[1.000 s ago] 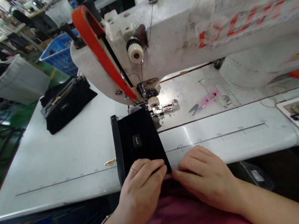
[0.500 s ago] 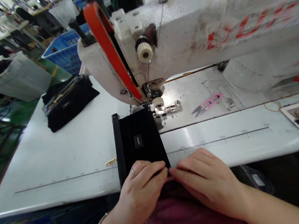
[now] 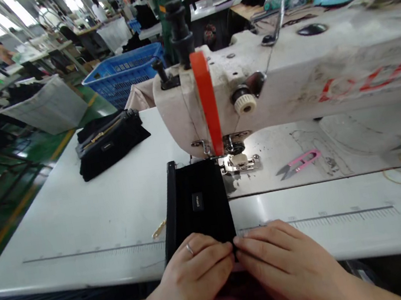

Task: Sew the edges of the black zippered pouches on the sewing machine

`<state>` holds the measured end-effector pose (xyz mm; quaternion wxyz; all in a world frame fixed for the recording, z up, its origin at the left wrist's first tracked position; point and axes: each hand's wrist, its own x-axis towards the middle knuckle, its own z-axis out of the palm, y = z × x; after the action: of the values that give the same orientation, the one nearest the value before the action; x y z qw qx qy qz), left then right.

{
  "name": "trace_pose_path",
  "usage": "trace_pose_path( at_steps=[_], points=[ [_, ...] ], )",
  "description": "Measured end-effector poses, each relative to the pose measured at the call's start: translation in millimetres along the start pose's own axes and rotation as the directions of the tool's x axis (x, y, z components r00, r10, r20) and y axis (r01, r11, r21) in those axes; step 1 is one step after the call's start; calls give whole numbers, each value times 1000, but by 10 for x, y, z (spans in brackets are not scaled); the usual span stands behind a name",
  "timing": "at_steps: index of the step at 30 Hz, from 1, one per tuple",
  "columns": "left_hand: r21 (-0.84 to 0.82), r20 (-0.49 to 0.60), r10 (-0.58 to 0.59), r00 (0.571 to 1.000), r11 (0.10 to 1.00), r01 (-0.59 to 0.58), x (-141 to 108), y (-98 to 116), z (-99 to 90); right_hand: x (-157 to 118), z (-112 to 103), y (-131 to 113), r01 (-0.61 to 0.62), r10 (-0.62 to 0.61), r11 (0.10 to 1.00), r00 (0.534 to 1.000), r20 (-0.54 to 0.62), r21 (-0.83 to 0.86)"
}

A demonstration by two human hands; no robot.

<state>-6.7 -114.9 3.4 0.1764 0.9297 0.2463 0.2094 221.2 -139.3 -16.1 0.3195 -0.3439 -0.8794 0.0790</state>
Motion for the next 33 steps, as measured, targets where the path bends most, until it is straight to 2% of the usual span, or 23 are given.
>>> trace_pose_path(
  at_steps=[12,21,29,33],
  points=[
    [47,19,67,998,997,-68,238,-236,-162,198,-152,172,-36,28,997,991,132,62],
    [122,54,120,991,985,-126,398,-489,-204,362,-168,344,-37,32,999,986,164,28],
    [213,6,215,977,954,-211,597,-737,-246,561,-183,505,-49,56,998,973,223,-38],
    [254,5,191,982,949,-185,671,-851,-232,625,-167,591,-32,57,994,966,250,-104]
  ],
)
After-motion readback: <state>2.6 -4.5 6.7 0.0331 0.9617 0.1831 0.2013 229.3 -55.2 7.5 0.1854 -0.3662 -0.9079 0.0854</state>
